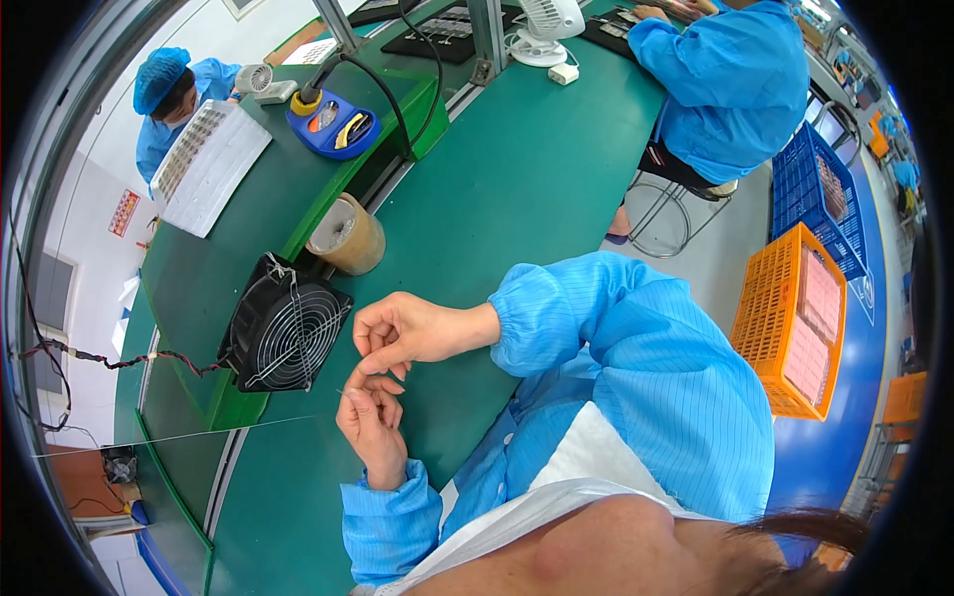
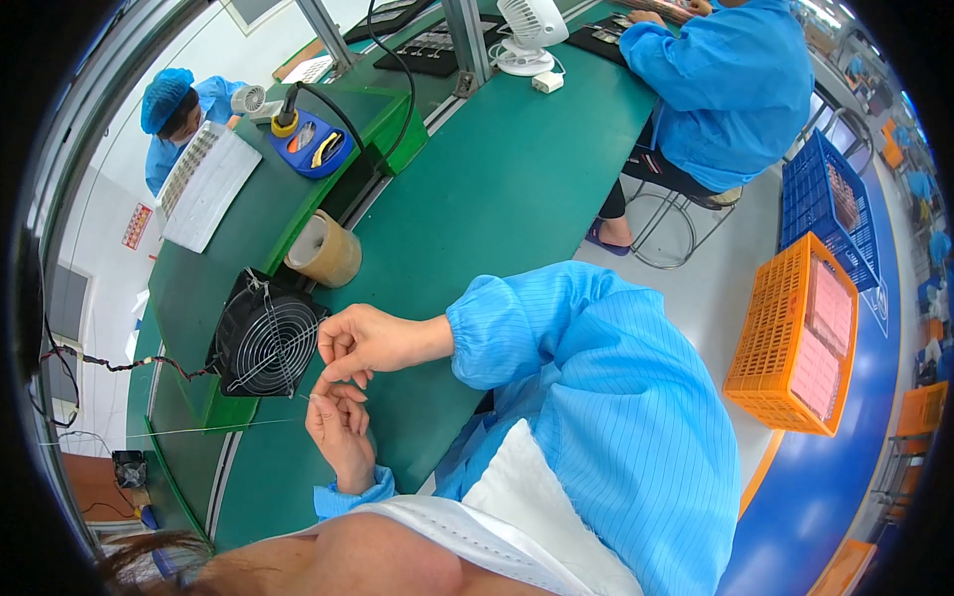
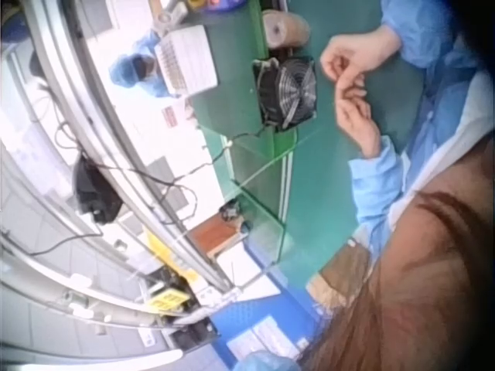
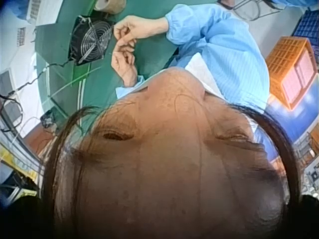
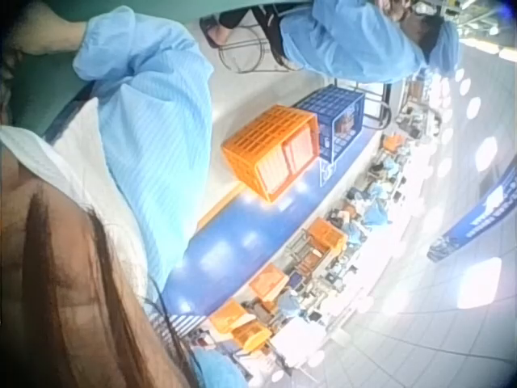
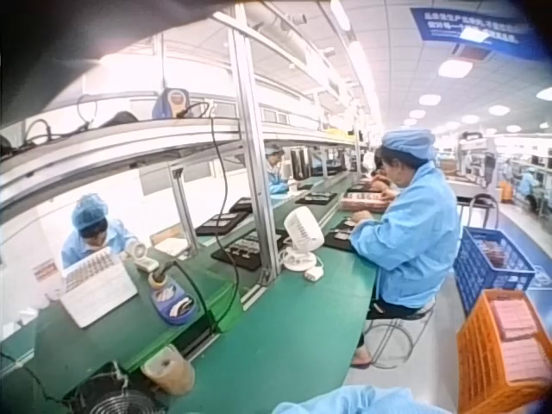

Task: The person solders electronic components onto printed circuit board panels with a soldering iron and solder wire.

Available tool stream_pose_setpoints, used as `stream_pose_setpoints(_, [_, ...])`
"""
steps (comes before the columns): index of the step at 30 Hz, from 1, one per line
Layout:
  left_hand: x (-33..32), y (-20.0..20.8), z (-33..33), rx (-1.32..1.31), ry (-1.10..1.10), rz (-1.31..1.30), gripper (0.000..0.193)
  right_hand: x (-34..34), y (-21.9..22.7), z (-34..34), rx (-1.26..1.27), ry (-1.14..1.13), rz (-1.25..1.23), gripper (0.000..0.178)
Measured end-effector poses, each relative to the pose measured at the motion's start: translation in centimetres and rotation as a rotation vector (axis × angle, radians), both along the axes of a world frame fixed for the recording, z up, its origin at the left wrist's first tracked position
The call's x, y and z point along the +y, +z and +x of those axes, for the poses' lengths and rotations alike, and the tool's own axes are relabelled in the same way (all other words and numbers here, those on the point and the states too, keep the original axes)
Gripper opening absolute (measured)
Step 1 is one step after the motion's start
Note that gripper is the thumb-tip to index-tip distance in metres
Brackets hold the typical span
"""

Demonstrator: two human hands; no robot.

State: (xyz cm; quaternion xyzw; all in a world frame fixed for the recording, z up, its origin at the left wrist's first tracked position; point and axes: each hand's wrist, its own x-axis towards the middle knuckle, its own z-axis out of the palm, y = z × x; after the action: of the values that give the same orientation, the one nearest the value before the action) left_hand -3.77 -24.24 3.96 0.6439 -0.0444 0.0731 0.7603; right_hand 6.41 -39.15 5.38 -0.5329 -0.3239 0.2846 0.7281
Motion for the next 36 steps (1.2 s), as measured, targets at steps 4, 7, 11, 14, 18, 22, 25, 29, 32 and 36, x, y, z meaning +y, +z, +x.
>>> stream_pose_setpoints(4, [0.0, 0.0, 0.0, 0.005, -0.001, -0.002, 0.047, 0.1, 0.0, -0.2, 0.014, -0.042, 0.038, 0.02])
stream_pose_setpoints(7, [-0.1, 0.2, 0.0, 0.012, 0.004, -0.003, 0.046, 0.2, -0.2, -0.2, 0.017, -0.059, 0.046, 0.024])
stream_pose_setpoints(11, [0.0, 0.1, 0.1, 0.007, -0.002, -0.001, 0.046, 0.1, 0.0, -0.3, 0.012, -0.067, 0.029, 0.025])
stream_pose_setpoints(14, [-0.1, 0.1, 0.1, 0.014, 0.003, -0.005, 0.046, 0.2, -0.1, -0.3, 0.002, -0.076, 0.018, 0.025])
stream_pose_setpoints(18, [-0.1, 0.3, 0.0, 0.026, 0.012, -0.008, 0.047, 0.1, 0.0, -0.4, -0.014, -0.075, 0.007, 0.026])
stream_pose_setpoints(22, [-0.2, 0.3, 0.0, 0.035, 0.022, -0.016, 0.046, 0.0, 0.0, -0.5, -0.059, -0.083, 0.015, 0.027])
stream_pose_setpoints(25, [-0.2, 0.3, 0.0, 0.035, 0.02, -0.016, 0.046, 0.1, -0.1, -0.6, -0.102, -0.089, 0.016, 0.028])
stream_pose_setpoints(29, [-0.3, 0.5, 0.0, 0.041, 0.021, -0.014, 0.045, -0.2, 0.3, -0.7, -0.139, -0.061, -0.081, 0.028])
stream_pose_setpoints(32, [-0.4, 0.7, 0.0, 0.063, 0.015, -0.018, 0.044, -0.3, 0.2, -0.8, -0.307, -0.068, -0.111, 0.027])
stream_pose_setpoints(36, [-0.1, 0.3, -0.1, 0.072, 0.026, -0.022, 0.043, -0.2, 0.5, -1.1, -0.392, -0.074, -0.067, 0.024])
